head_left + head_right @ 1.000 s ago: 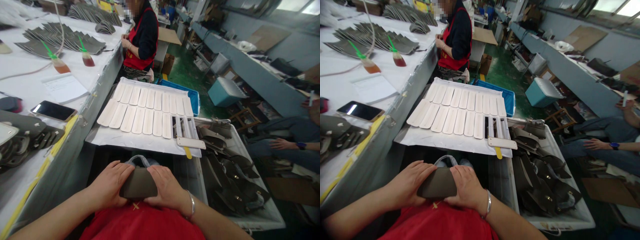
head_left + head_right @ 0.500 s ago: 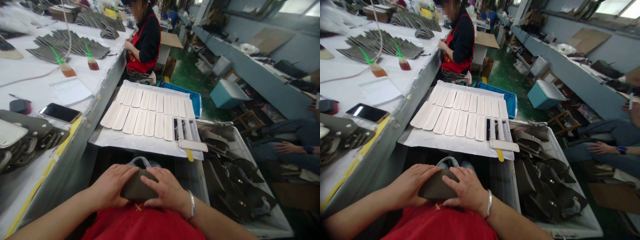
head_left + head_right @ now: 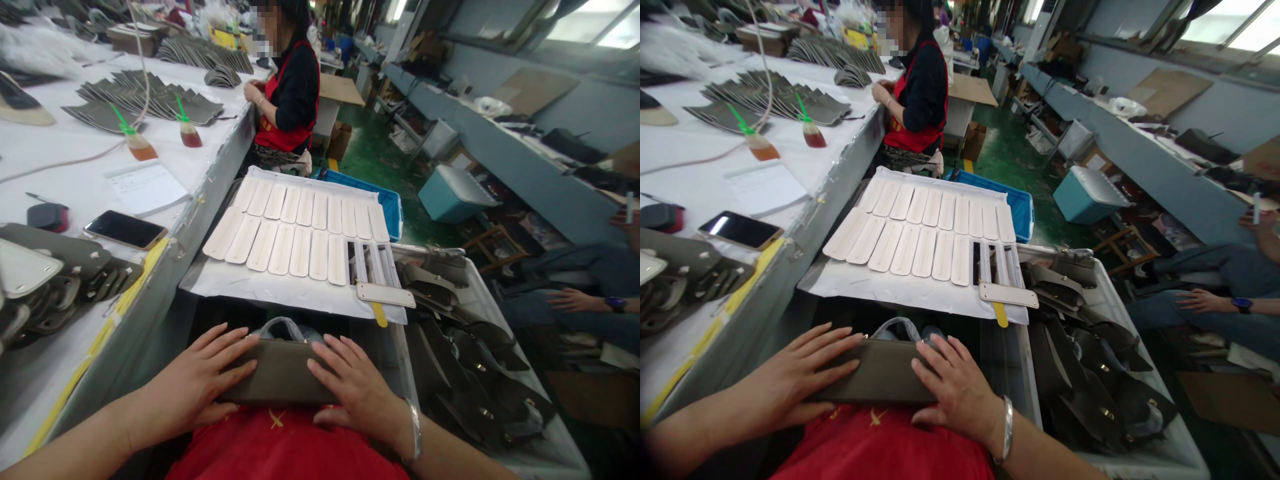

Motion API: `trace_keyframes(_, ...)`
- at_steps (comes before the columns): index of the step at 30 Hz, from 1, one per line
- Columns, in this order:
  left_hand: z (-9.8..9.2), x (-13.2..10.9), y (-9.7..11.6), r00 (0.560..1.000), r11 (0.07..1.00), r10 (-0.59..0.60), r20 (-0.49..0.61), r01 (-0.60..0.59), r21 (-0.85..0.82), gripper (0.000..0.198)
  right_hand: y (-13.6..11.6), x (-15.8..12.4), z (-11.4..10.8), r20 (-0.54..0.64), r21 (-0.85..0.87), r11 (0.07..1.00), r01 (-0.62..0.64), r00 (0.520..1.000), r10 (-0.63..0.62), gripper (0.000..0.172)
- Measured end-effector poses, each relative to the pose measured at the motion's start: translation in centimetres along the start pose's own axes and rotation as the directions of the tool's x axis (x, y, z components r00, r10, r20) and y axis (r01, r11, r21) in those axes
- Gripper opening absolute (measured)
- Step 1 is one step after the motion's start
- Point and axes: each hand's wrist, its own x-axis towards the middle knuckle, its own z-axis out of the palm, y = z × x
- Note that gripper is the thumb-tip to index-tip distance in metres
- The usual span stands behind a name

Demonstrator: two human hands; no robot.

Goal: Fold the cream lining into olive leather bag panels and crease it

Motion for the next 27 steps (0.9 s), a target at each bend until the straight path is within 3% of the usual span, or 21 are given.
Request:
trace_keyframes(3,0.0,1.3,1.7,0.996,0.996,0.085,-0.019,-0.085,0.031,0.045,-1.3,1.3,0.7,-0.043,-0.032,0.99,0.138,0.989,-0.14,0.057)
trace_keyframes(5,0.1,1.7,2.2,0.996,0.995,0.089,-0.009,-0.089,0.048,0.043,-1.8,1.8,0.9,-0.05,-0.031,0.988,0.151,0.987,-0.152,0.054)
trace_keyframes(13,-0.7,-2.8,-1.0,0.998,0.998,-0.024,-0.055,0.028,0.058,0.048,0.4,-2.8,-1.8,0.021,-0.061,0.998,0.025,1.0,-0.024,0.054)
trace_keyframes(19,0.6,1.2,2.0,0.992,0.991,0.129,-0.013,-0.129,0.035,0.063,-1.5,0.2,0.4,0.025,-0.002,0.991,0.131,0.991,-0.131,0.059)
trace_keyframes(21,0.7,1.5,2.4,0.988,0.988,0.153,0.008,-0.153,0.012,0.064,-1.6,0.7,0.6,0.032,0.026,0.988,0.154,0.987,-0.155,0.058)
trace_keyframes(27,-1.0,-2.2,0.2,0.997,0.998,0.046,0.06,-0.049,0.045,0.06,0.3,-2.6,-1.6,0.095,0.035,0.997,0.069,0.993,-0.072,0.058)
